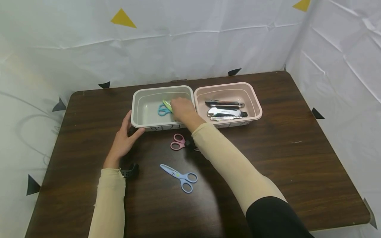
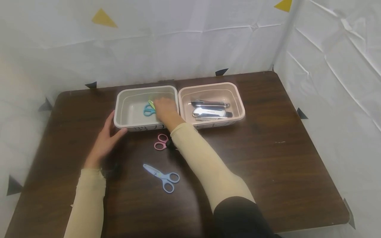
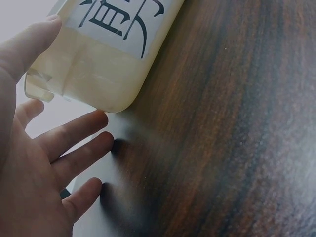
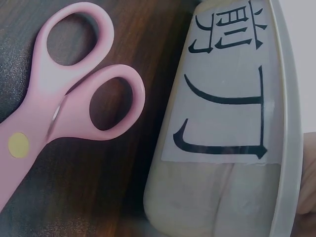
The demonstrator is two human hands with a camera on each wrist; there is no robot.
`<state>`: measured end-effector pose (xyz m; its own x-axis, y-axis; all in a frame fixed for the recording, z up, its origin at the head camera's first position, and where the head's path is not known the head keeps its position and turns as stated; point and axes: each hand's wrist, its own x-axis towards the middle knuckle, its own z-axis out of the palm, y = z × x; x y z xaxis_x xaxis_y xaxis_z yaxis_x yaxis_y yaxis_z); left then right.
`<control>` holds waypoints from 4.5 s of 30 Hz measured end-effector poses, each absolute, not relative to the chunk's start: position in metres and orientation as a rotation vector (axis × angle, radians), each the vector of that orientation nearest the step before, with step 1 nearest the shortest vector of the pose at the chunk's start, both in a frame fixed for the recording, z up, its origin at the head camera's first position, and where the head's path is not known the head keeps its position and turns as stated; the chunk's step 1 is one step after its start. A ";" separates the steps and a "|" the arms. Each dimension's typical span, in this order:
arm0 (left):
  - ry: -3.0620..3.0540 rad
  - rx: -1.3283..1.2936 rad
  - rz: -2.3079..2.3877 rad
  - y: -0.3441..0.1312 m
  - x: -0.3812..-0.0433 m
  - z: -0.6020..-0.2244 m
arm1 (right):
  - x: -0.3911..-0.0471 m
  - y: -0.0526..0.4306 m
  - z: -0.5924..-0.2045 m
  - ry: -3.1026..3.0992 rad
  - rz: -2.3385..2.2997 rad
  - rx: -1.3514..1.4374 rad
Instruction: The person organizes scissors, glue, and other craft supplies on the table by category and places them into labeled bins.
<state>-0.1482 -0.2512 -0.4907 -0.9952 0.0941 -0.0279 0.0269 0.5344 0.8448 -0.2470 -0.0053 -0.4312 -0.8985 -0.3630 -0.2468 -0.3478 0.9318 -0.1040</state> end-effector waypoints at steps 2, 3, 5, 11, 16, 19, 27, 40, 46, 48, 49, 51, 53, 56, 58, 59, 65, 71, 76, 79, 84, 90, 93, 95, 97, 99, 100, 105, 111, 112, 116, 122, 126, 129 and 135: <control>2.687 0.102 1.478 -0.251 -0.148 -0.491 | -0.247 -0.005 -0.431 2.822 -0.084 -0.527; 2.685 0.100 1.479 -0.251 -0.148 -0.491 | -0.247 -0.005 -0.431 2.820 -0.086 -0.526; 2.682 0.097 1.478 -0.250 -0.148 -0.490 | -0.246 -0.005 -0.431 2.816 -0.090 -0.523; 2.681 0.089 1.472 -0.250 -0.147 -0.492 | -0.246 -0.004 -0.429 2.814 -0.098 -0.529; 2.681 0.082 1.472 -0.250 -0.146 -0.492 | -0.246 -0.004 -0.425 2.848 -0.149 -0.562; 2.684 0.072 1.462 -0.250 -0.145 -0.492 | -0.246 -0.002 -0.422 2.864 -0.211 -0.573; 2.695 0.065 1.457 -0.251 -0.146 -0.494 | -0.238 0.010 -0.410 2.868 -0.434 -0.617; 2.698 0.100 1.492 -0.252 -0.147 -0.494 | -0.203 0.027 -0.386 2.896 -0.653 -0.754; 2.690 0.114 1.502 -0.252 -0.146 -0.493 | -0.178 0.036 -0.381 2.916 -0.746 -0.771; 2.690 0.119 1.505 -0.252 -0.146 -0.493 | -0.170 0.039 -0.382 2.925 -0.752 -0.788; 2.690 0.122 1.506 -0.251 -0.146 -0.493 | -0.166 0.040 -0.383 2.929 -0.762 -0.799; 2.691 0.123 1.505 -0.251 -0.146 -0.493 | -0.158 0.043 -0.385 2.932 -0.786 -0.825; 2.693 0.119 1.502 -0.251 -0.146 -0.493 | -0.150 0.045 -0.390 2.931 -0.805 -0.848; 2.694 0.115 1.503 -0.251 -0.147 -0.493 | -0.140 0.048 -0.397 2.936 -0.818 -0.869; 2.694 0.116 1.507 -0.251 -0.147 -0.493 | -0.134 0.049 -0.404 2.945 -0.800 -0.879; 2.695 0.116 1.507 -0.251 -0.147 -0.494 | -0.131 0.050 -0.407 2.943 -0.797 -0.883; 2.694 0.126 1.520 -0.251 -0.146 -0.492 | -0.117 0.055 -0.425 2.948 -0.765 -0.881; 2.673 0.141 1.544 -0.244 -0.140 -0.475 | -0.108 0.065 -0.443 2.962 -0.657 -0.849; 2.667 0.135 1.545 -0.241 -0.137 -0.467 | -0.103 0.072 -0.451 2.962 -0.627 -0.796; 2.676 0.123 1.534 -0.245 -0.139 -0.476 | -0.101 0.075 -0.455 2.956 -0.616 -0.767; 2.697 0.115 1.517 -0.250 -0.143 -0.490 | -0.101 0.077 -0.461 2.947 -0.573 -0.732; 2.703 0.121 1.515 -0.250 -0.145 -0.493 | -0.101 0.077 -0.465 2.970 -0.527 -0.742; 2.701 0.125 1.508 -0.250 -0.145 -0.493 | -0.101 0.077 -0.466 2.968 -0.501 -0.740; 2.703 0.127 1.508 -0.250 -0.145 -0.494 | -0.101 0.076 -0.466 2.961 -0.493 -0.734; 2.704 0.128 1.510 -0.250 -0.145 -0.495 | -0.102 0.076 -0.467 2.958 -0.486 -0.723; 2.706 0.129 1.514 -0.251 -0.145 -0.495 | -0.102 0.075 -0.468 2.956 -0.485 -0.714; 2.707 0.130 1.516 -0.251 -0.146 -0.495 | -0.102 0.075 -0.468 2.955 -0.485 -0.709; 2.706 0.133 1.525 -0.251 -0.145 -0.494 | -0.103 0.073 -0.468 2.953 -0.491 -0.700; 2.706 0.123 1.527 -0.250 -0.145 -0.493 | -0.100 0.072 -0.470 2.977 -0.463 -0.732; 2.706 0.120 1.525 -0.250 -0.144 -0.493 | -0.100 0.072 -0.471 2.982 -0.462 -0.745; 2.695 0.119 1.524 -0.248 -0.142 -0.489 | -0.096 0.072 -0.471 2.987 -0.438 -0.792; 2.672 0.116 1.544 -0.243 -0.137 -0.474 | -0.089 0.074 -0.468 2.977 -0.428 -0.838; 2.675 0.120 1.541 -0.243 -0.138 -0.477 | -0.085 0.076 -0.468 2.968 -0.440 -0.881; 2.685 0.114 1.532 -0.246 -0.141 -0.485 | -0.082 0.077 -0.467 2.960 -0.433 -0.906; 2.705 0.104 1.533 -0.249 -0.143 -0.493 | -0.077 0.080 -0.466 2.914 -0.426 -0.905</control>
